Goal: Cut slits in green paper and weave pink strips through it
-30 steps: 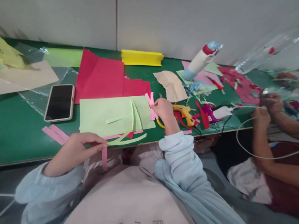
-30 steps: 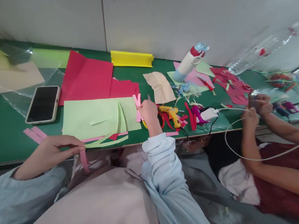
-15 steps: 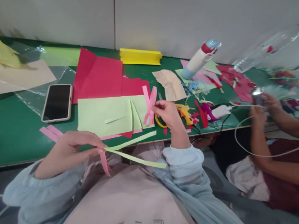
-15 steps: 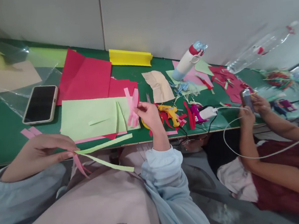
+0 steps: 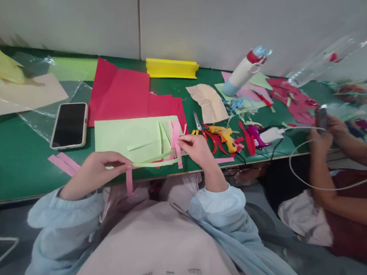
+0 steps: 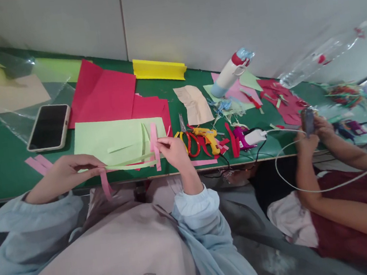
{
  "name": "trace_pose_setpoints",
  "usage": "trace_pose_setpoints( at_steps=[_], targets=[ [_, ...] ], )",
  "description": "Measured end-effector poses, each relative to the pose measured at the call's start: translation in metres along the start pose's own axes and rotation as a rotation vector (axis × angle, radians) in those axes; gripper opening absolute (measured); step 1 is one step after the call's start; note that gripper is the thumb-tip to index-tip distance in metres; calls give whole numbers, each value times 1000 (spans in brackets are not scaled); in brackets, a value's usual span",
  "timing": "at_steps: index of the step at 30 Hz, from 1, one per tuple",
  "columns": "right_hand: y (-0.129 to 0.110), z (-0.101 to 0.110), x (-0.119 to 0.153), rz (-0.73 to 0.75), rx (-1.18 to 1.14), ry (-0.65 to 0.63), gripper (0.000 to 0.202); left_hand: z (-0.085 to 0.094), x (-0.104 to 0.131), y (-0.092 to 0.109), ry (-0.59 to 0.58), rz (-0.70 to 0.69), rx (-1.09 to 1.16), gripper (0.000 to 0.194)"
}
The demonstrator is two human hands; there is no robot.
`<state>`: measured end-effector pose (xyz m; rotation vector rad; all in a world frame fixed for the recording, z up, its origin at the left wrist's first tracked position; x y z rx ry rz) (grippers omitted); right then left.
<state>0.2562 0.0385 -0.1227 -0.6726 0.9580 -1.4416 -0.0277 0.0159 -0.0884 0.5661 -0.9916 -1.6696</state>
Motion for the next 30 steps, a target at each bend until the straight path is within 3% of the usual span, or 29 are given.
trace_pose_setpoints(
  at_steps=[13,23,30],
  targets=[
    [-20,7,10,5,-80,-30,23,0,-4,0,18,-2,-54,27],
    [-23,-8,6,-51,-240,-129,20,-1,-4,2,17,-80,-42,27],
    [-44,-15,6,73,-185,-166,10,-1,-5,7,56,-54,-41,30]
  ],
)
Point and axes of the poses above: each hand's wrist, its own x-axis away from the middle knuckle, its own z-axis out of the back of the hand, y = z × x, the point moved 4 cm from there along -x, towards the middle knuckle, and after that the axes turned 8 degrees about y, right-handed, at the moved point
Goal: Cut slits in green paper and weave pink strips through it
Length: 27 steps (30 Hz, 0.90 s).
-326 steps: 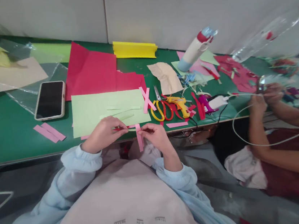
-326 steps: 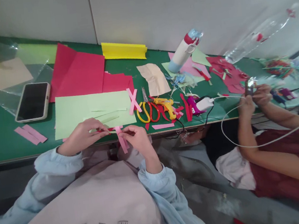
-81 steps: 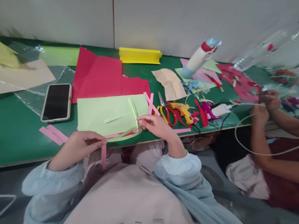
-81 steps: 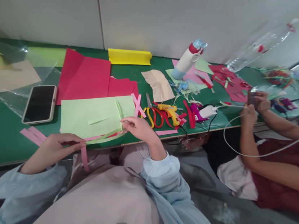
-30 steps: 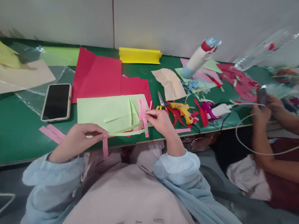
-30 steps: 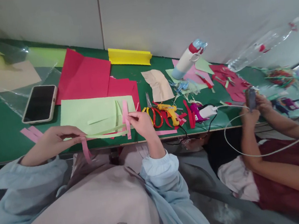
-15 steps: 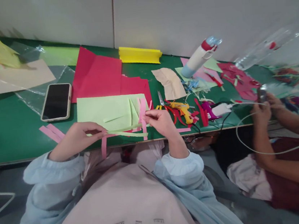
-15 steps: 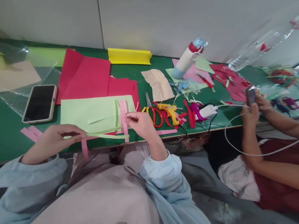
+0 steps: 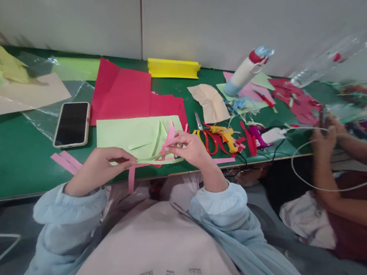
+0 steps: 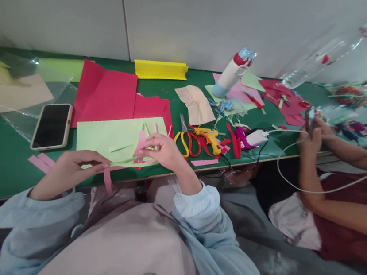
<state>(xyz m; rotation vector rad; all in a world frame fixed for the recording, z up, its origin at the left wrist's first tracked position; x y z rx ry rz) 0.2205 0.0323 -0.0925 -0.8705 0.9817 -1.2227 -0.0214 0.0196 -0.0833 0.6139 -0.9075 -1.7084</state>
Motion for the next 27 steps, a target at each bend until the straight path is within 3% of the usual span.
trace_pose_setpoints(
  at_steps=[6,14,27],
  targets=[
    [-14,-14,2,-21,57,-80,10,-6,-4,10,15,2,-44,29],
    [-21,-28,1,-7,37,-60,13,-15,-7,15,58,-77,-101,32],
    [-25,-33,1,5,85,-130,16,-19,-8,15,115,-95,-8,27]
  ],
)
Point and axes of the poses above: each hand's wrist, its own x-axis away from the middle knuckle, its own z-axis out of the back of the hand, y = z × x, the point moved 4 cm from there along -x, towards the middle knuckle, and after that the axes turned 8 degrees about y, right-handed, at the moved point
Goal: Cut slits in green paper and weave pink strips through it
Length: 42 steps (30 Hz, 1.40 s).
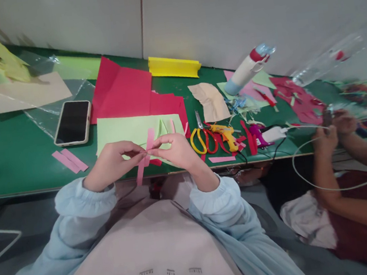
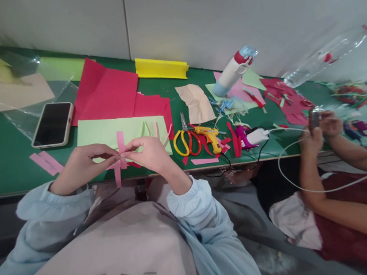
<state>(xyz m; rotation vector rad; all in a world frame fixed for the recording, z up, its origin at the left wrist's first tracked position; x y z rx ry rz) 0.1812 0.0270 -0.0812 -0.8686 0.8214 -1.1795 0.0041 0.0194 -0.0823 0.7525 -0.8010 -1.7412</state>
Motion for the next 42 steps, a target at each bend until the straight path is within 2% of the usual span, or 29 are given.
trace_pose_setpoints(
  at_steps=[3,6,10,15,22,26,32,42],
  targets=[
    [-1,4,-3,30,11,-30,25,-1,0,0,-2,-21,4,28],
    [-5,15,-9,74,-43,57,31,-3,-1,0,-8,-26,9,27],
    [-13,24,-14,107,-78,143,21,-3,-1,-1,-3,-20,8,26],
    [-13,19,-12,77,-23,85,18,-1,0,1,39,-21,51,24],
    [-9,12,-5,25,-1,29,20,5,-2,12,163,-30,134,24],
    [-12,12,-3,41,15,-15,15,5,-2,13,176,-36,136,24],
    [-20,18,-2,108,43,70,19,4,-2,15,160,-41,114,24],
    [-20,16,-2,138,77,63,11,4,-2,21,206,-73,144,17]
  ],
)
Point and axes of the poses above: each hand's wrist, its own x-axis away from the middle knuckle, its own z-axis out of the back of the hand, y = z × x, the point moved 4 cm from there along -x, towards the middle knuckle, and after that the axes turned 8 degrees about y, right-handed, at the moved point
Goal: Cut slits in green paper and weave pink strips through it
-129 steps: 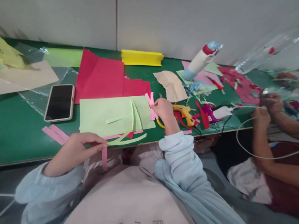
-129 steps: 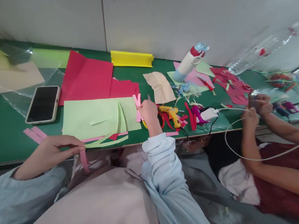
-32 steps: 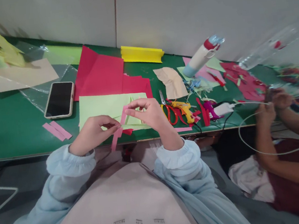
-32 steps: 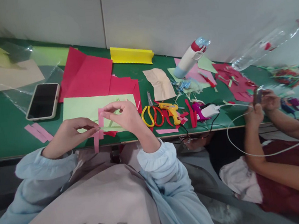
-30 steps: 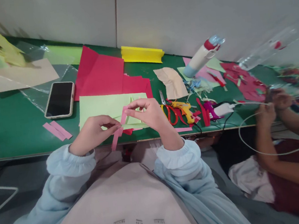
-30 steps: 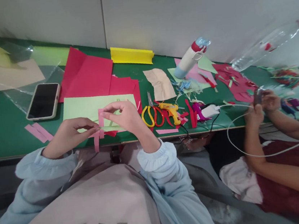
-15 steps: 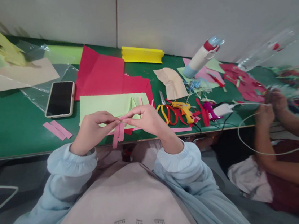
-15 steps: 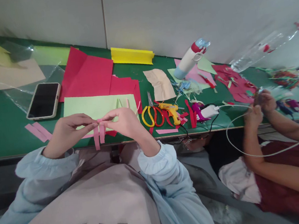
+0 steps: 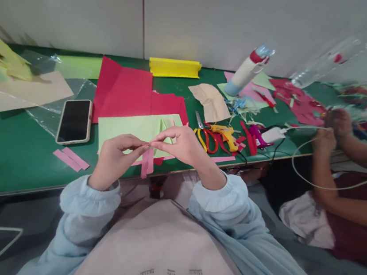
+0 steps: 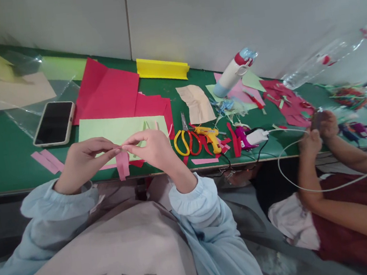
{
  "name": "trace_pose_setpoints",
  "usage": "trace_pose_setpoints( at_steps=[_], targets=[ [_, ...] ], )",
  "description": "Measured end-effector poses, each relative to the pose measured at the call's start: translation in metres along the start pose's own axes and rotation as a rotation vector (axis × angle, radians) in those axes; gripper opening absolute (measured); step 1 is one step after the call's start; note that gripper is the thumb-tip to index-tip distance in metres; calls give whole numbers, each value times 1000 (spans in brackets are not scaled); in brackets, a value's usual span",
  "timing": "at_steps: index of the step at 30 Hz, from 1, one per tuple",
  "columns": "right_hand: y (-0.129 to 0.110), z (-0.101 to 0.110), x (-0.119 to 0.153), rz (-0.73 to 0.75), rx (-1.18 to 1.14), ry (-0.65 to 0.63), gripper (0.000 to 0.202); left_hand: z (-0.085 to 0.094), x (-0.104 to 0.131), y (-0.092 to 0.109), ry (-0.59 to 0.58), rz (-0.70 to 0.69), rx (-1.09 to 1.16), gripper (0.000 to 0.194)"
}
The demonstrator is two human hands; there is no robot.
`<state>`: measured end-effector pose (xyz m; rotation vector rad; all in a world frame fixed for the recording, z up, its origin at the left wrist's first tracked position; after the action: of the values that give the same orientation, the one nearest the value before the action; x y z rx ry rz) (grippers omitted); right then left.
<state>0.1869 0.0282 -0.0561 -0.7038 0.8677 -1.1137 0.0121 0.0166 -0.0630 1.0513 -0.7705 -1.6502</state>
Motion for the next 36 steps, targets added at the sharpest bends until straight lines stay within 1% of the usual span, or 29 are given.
trace_pose_setpoints(
  at_steps=[6,11,17,21,27,30,36],
  targets=[
    [-7,5,0,35,9,12,10,0,0,5,16,-7,-3,18],
    [-16,6,1,108,94,-25,13,1,0,7,16,-17,-21,19],
    [-22,9,2,166,209,10,10,2,0,6,24,12,-52,21],
    [-22,11,4,162,205,22,10,3,1,6,43,38,-23,21],
    [-23,10,6,242,211,56,11,3,1,3,69,124,59,21],
    [-22,9,6,209,202,56,11,2,2,0,67,157,107,21],
    [-16,9,3,87,106,50,11,1,2,-1,72,188,144,19]
  ],
)
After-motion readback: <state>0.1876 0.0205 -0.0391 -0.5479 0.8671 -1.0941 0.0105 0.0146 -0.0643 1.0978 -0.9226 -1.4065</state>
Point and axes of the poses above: each hand's wrist, its own x-axis away from the middle knuckle, its own z-axis out of the back of the hand, y = z × x, the point moved 4 cm from there along -x, towards the middle knuckle, and after that the axes turned 8 degrees about y, right-handed, at the moved point
